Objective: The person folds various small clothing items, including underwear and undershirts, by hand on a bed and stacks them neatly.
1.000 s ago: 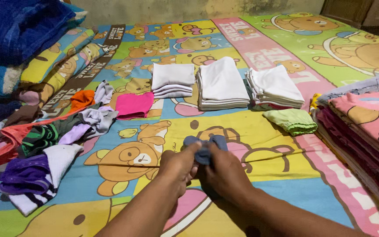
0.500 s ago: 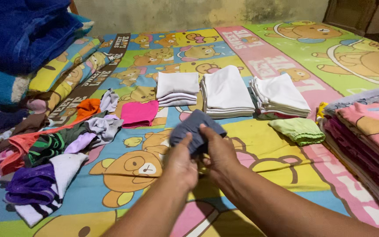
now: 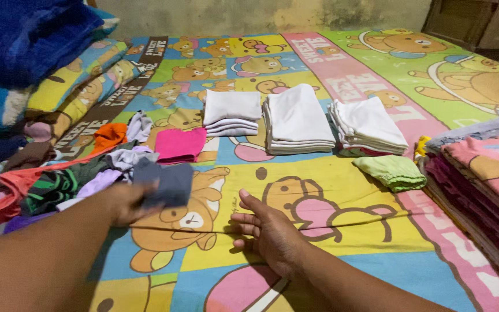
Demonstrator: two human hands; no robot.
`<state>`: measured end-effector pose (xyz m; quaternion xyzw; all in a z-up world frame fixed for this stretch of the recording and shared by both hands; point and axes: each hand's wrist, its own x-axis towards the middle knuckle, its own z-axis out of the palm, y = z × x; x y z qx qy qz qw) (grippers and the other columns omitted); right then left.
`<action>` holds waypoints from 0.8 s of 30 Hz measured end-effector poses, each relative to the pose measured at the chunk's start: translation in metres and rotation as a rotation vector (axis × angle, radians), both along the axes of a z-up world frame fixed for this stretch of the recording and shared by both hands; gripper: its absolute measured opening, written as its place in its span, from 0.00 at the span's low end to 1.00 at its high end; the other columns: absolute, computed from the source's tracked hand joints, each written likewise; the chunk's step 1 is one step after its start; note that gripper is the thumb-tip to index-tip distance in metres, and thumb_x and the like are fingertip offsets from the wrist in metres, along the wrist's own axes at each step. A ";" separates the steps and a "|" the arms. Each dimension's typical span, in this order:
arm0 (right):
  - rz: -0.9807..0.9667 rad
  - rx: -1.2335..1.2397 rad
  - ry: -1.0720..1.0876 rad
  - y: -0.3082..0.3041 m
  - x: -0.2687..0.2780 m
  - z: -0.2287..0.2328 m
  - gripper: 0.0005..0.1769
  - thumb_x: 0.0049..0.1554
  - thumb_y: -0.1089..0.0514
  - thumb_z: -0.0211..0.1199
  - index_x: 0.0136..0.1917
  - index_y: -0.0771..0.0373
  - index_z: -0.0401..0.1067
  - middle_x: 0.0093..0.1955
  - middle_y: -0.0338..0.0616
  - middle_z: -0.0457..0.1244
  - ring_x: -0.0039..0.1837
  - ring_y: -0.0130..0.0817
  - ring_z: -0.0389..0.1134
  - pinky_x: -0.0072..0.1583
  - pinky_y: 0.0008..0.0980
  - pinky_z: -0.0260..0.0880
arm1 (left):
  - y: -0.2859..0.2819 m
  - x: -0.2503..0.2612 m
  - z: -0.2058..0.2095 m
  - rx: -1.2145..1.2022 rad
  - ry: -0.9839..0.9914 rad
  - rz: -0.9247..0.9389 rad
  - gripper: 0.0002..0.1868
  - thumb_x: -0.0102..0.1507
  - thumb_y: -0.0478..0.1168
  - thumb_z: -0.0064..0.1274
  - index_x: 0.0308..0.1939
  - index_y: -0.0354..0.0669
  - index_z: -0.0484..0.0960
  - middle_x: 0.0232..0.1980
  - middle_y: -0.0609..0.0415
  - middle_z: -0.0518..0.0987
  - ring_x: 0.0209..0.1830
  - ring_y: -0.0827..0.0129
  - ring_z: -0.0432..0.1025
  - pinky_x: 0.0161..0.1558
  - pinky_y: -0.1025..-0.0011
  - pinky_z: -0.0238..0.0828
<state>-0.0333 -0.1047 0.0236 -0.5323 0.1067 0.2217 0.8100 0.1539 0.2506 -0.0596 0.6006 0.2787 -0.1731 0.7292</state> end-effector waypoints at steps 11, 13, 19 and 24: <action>0.048 0.025 0.005 -0.009 0.009 -0.017 0.20 0.62 0.46 0.60 0.56 0.64 0.65 0.48 0.44 0.65 0.50 0.32 0.69 0.56 0.35 0.72 | -0.030 -0.058 0.062 1.105 0.003 0.041 0.30 0.58 0.56 0.71 0.42 0.29 0.81 0.42 0.38 0.86 0.36 0.54 0.82 0.36 0.59 0.78; 0.051 -0.008 0.066 -0.011 0.015 -0.010 0.19 0.63 0.45 0.57 0.56 0.62 0.64 0.49 0.44 0.64 0.51 0.33 0.69 0.56 0.36 0.72 | -0.035 -0.074 0.069 1.289 -0.018 -0.005 0.33 0.57 0.62 0.69 0.41 0.30 0.83 0.44 0.37 0.87 0.40 0.52 0.84 0.41 0.59 0.79; 0.087 -0.130 0.098 -0.018 0.033 0.005 0.19 0.65 0.44 0.51 0.57 0.61 0.66 0.49 0.45 0.63 0.54 0.36 0.68 0.55 0.37 0.72 | -0.028 -0.104 0.070 1.437 -0.524 0.184 0.24 0.60 0.56 0.64 0.46 0.38 0.84 0.49 0.38 0.83 0.51 0.43 0.77 0.51 0.50 0.74; 0.113 -0.090 0.053 -0.024 0.033 -0.012 0.16 0.66 0.52 0.48 0.58 0.66 0.67 0.51 0.46 0.65 0.54 0.33 0.69 0.56 0.34 0.73 | -0.008 -0.109 0.102 1.304 -0.537 0.261 0.20 0.61 0.56 0.62 0.40 0.42 0.87 0.42 0.43 0.85 0.43 0.50 0.80 0.47 0.53 0.75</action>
